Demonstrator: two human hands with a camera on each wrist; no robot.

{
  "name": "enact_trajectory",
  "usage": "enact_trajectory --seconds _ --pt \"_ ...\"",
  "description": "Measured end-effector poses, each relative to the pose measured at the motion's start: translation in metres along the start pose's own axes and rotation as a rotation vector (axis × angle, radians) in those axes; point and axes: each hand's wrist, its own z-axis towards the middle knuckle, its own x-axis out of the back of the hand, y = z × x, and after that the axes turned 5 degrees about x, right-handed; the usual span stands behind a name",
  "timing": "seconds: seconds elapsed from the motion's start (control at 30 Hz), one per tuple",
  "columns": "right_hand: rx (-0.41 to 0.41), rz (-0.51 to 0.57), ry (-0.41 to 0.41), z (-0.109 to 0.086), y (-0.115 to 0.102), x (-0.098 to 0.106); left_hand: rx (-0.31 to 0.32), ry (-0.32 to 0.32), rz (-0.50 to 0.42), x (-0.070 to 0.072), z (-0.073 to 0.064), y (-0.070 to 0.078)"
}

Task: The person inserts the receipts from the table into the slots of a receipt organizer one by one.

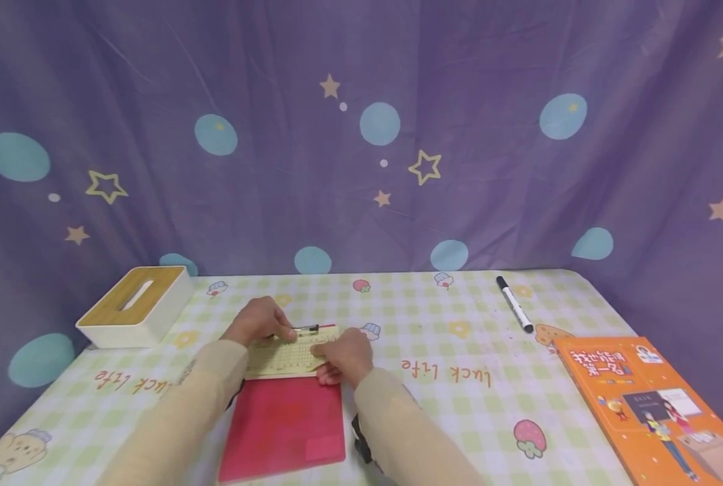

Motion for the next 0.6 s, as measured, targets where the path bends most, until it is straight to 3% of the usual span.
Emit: enact_trajectory --seconds 0.2,0.6 --pt "0.006 -0.006 0.012 -0.0013 0.0001 0.0 0.017 0.058 0.146 -0.0059 0.0024 0.0037" --pt "0.018 -0.007 0.011 0.0 0.0024 0.0003 -0.065 0.102 0.059 -0.0096 -0.0054 -0.0021"
